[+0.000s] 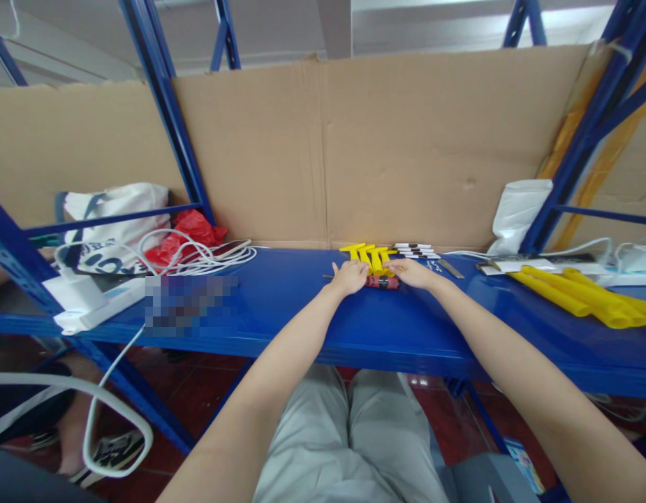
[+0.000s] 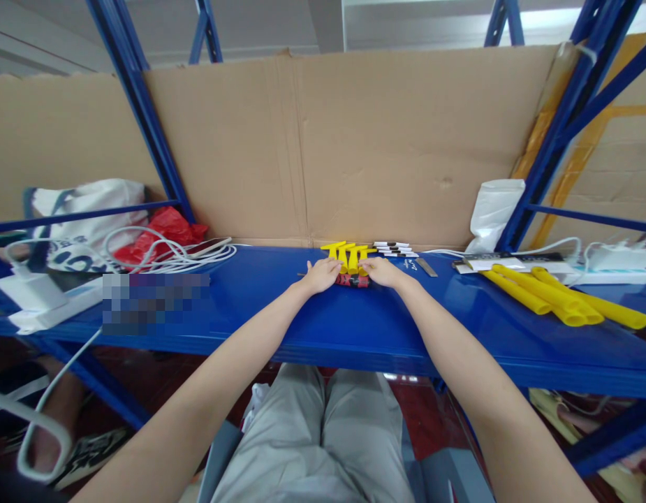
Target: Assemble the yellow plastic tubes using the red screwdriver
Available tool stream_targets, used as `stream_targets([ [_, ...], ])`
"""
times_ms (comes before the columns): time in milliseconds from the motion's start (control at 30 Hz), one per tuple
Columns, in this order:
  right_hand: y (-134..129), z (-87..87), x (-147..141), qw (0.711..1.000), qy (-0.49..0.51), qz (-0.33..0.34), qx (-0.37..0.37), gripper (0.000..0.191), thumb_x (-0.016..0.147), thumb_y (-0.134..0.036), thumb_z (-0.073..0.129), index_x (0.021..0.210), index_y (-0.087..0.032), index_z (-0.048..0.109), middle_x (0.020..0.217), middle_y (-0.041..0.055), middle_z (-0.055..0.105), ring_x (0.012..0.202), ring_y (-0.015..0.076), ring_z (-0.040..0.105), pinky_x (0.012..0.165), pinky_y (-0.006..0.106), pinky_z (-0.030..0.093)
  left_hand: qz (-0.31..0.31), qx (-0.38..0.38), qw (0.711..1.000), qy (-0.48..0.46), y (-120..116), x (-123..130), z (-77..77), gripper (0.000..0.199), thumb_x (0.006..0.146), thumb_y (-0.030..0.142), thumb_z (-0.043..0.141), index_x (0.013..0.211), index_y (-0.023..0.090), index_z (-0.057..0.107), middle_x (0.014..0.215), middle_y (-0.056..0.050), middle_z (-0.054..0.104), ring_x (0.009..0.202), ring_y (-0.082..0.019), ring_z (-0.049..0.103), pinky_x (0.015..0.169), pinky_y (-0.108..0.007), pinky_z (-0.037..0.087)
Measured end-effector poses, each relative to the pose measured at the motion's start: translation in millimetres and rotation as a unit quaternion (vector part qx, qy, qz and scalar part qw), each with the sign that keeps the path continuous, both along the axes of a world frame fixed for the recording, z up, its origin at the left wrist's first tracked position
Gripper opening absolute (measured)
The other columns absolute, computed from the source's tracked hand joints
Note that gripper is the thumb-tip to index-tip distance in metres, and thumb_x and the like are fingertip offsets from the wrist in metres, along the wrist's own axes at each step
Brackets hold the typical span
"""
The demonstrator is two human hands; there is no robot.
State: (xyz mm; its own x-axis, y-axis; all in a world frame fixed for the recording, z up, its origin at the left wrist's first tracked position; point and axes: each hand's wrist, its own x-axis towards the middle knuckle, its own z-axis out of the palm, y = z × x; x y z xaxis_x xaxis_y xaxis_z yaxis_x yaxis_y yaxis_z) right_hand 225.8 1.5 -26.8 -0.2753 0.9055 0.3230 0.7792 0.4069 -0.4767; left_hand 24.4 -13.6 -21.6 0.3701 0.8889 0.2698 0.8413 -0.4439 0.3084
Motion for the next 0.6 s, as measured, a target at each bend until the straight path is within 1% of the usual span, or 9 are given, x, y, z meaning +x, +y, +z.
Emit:
stream_targets([
  [133,-1.6,0.3,0.8,1.0,-0.002,-0.001,0.004,0.035,0.088,-0.019,0.045,0.107,-0.018,0.075,0.125,0.0074,0.067,0.125,0.0243,0.057,0.112,0.045,0.037,-0.002,-0.003,1.0,0.004,-0.4,0.0,0.3,0.045,0.099,0.028,0.027,0.13,0.023,0.06,0.147,-0.011,0.049,0.14,-0.029,0.039,0.111,-0.067,0.02],
  [300,-4.4,0.7,-0.8,1.0,-0.014,-0.013,0.017,0.037,0.088,-0.018,0.045,0.11,-0.019,0.074,0.126,0.0069,0.066,0.125,0.0243,0.057,0.112,0.045,0.037,-0.014,0.009,1.0,0.007,-2.6,0.9,0.9,0.043,0.099,0.028,0.029,0.127,0.024,0.062,0.147,-0.01,0.049,0.139,-0.029,0.038,0.111,-0.067,0.02],
  [400,-6.0,4.6,3.6,0.998,-0.033,-0.031,0.037,0.037,0.086,-0.017,0.047,0.112,-0.019,0.073,0.126,0.0073,0.067,0.124,0.0247,0.058,0.112,0.044,0.038,-0.03,0.025,0.999,0.005,-2.2,1.3,0.6,0.042,0.099,0.028,0.029,0.123,0.024,0.064,0.146,-0.009,0.05,0.138,-0.028,0.04,0.111,-0.068,0.021],
  [467,-7.9,11.8,13.1,0.994,-0.04,-0.063,0.076,0.037,0.086,-0.018,0.047,0.113,-0.019,0.072,0.125,0.0076,0.067,0.122,0.0245,0.059,0.11,0.041,0.04,-0.036,0.036,0.999,0.001,-1.4,1.0,0.3,0.042,0.099,0.027,0.03,0.12,0.024,0.066,0.144,-0.009,0.052,0.137,-0.028,0.041,0.111,-0.067,0.023],
  [500,-9.4,17.1,19.8,0.99,-0.038,-0.092,0.099,0.037,0.086,-0.019,0.047,0.113,-0.019,0.072,0.124,0.0084,0.067,0.121,0.0247,0.059,0.109,0.04,0.041,-0.037,0.04,0.999,-0.002,-1.1,0.7,0.1,0.041,0.099,0.027,0.031,0.119,0.024,0.066,0.144,-0.009,0.052,0.137,-0.028,0.042,0.111,-0.066,0.023],
  [533,-11.6,23.4,27.6,0.984,-0.031,-0.126,0.121,0.037,0.087,-0.02,0.046,0.113,-0.018,0.072,0.123,0.0102,0.068,0.119,0.0251,0.06,0.107,0.039,0.043,-0.038,0.043,0.998,-0.004,-0.9,0.5,0.1,0.04,0.098,0.027,0.032,0.119,0.024,0.066,0.144,-0.009,0.052,0.137,-0.028,0.042,0.112,-0.065,0.024],
  [600,-18.1,38.4,44.2,0.962,-0.013,-0.23,0.147,0.036,0.087,-0.02,0.046,0.112,-0.013,0.072,0.119,0.0152,0.069,0.114,0.0275,0.063,0.101,0.039,0.046,-0.043,0.046,0.998,-0.004,-0.9,0.1,0.1,0.037,0.097,0.026,0.037,0.118,0.022,0.067,0.144,-0.01,0.052,0.138,-0.029,0.04,0.112,-0.064,0.025],
])
